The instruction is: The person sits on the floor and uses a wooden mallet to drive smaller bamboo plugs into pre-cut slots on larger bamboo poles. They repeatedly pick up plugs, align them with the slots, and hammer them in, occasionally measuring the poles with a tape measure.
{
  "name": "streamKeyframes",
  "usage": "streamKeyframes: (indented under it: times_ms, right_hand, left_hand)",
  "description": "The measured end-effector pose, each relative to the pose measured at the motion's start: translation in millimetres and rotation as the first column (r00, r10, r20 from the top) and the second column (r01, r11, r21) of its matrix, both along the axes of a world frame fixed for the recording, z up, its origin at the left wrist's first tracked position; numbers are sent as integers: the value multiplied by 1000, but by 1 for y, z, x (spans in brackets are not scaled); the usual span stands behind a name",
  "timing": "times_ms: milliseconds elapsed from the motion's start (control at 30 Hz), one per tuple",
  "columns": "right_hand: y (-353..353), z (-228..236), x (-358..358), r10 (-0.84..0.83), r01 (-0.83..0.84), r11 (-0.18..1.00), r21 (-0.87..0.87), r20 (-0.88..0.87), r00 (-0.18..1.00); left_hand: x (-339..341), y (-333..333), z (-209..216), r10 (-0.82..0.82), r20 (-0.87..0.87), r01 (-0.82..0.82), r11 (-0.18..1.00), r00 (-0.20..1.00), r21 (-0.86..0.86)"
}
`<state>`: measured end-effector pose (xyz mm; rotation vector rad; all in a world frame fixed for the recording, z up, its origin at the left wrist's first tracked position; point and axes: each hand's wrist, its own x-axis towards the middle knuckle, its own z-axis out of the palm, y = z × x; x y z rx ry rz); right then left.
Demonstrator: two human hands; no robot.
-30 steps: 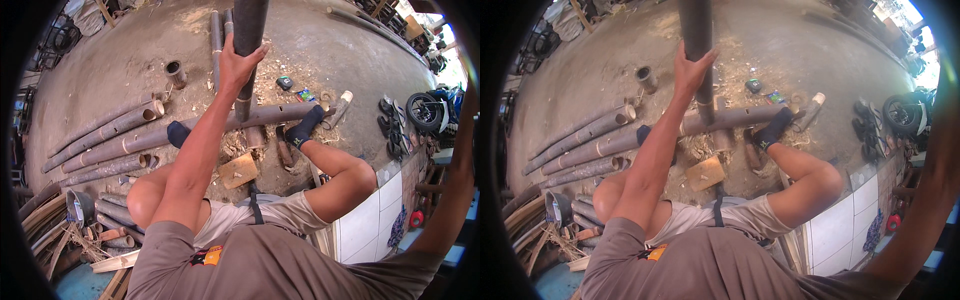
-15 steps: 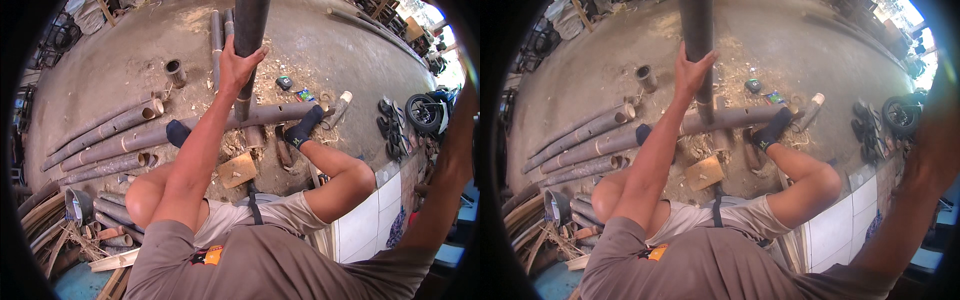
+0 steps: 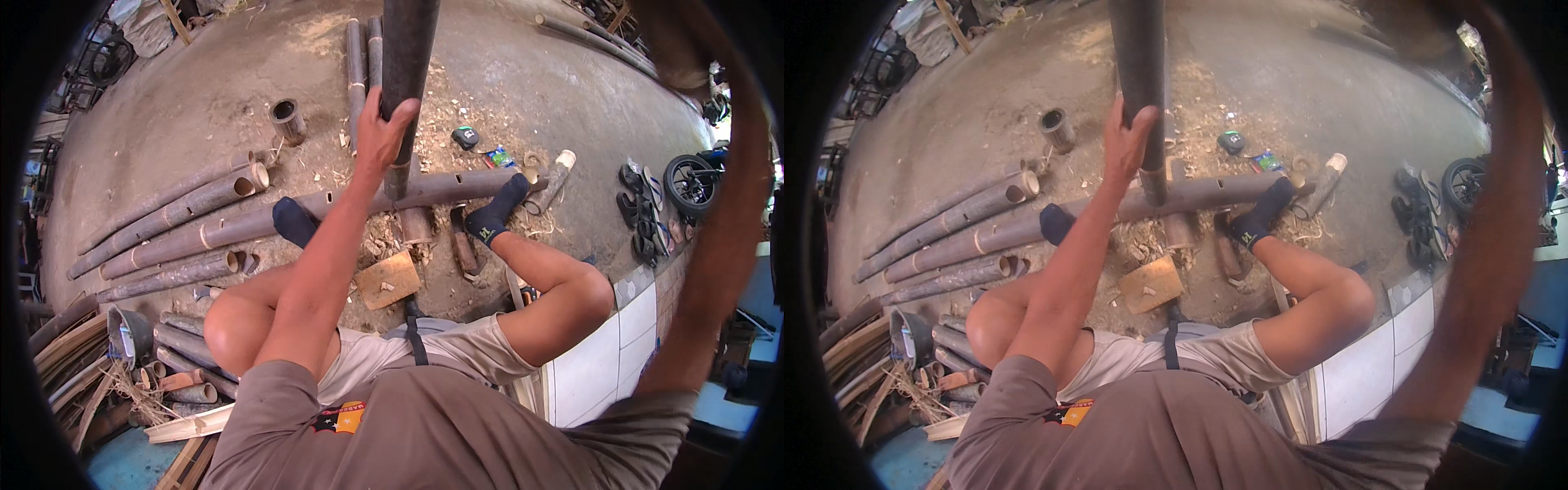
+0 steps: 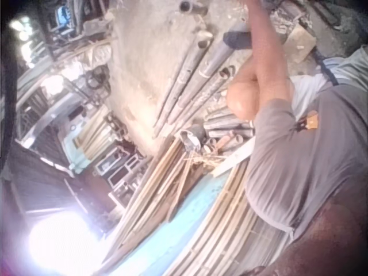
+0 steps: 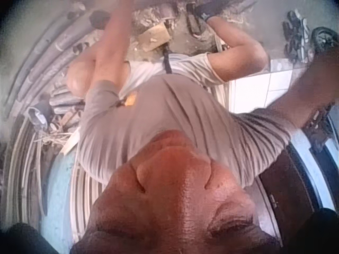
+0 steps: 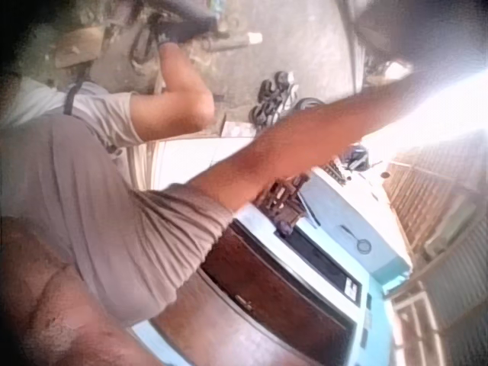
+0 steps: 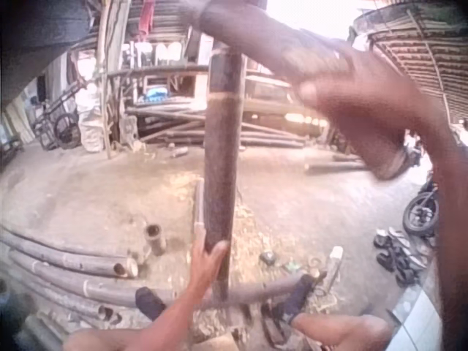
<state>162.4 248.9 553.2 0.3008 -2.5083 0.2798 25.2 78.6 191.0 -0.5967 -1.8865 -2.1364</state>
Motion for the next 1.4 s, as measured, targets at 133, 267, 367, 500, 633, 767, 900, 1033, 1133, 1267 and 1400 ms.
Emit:
streamKeyframes:
  times_ms: [133, 267, 367, 500, 633, 767, 900, 1033, 1133, 1267, 1400]
  right_hand:
    - [46, -142, 20, -4, 77, 889, -451, 161, 987]
    - [31, -341, 99, -29, 501, 518, -694, 571, 821]
    - [25, -394, 160, -89, 619, 741, -260, 875, 475]
    - [0, -418, 171, -128, 454, 891, 19, 969, 212]
    - [0, -455, 181, -155, 306, 951, 50, 930, 333]
    - [0, -504, 178, -212, 150, 970, 190, 965, 153]
    - [-7, -509, 148, -143, 169, 977, 133, 989, 45]
    - [14, -502, 87, 132, 420, 790, -447, 793, 594]
    - [-27, -401, -10, 140, 273, 703, -656, 505, 852]
    - [-46, -300, -80, 380, -135, 493, -859, 73, 922]
    - [-43, -283, -116, 423, -128, 309, -942, 16, 906]
  left_hand:
    - [45, -20, -152, 205, 490, -214, 976, 847, -39]
    - [108, -17, -236, 395, 621, -98, 885, 677, -455]
    - [121, -5, -225, 316, 701, 60, 888, 639, -455]
    - [95, -17, -246, 421, 745, 44, 856, 517, -515]
    - [98, -5, -249, 218, 886, 7, 970, 409, -241]
    - [87, -12, -249, -2, 962, -10, 1000, 273, 4]
    - [80, -15, -224, -98, 937, -50, 991, 335, 122]
    - [71, -15, -191, -187, 753, -49, 959, 631, 279]
    - [26, -50, -137, -15, 474, -36, 994, 881, 99]
    - [23, -16, -41, -114, 219, 92, 990, 969, 107]
    - [32, -5, -5, -145, 278, 156, 988, 949, -15]
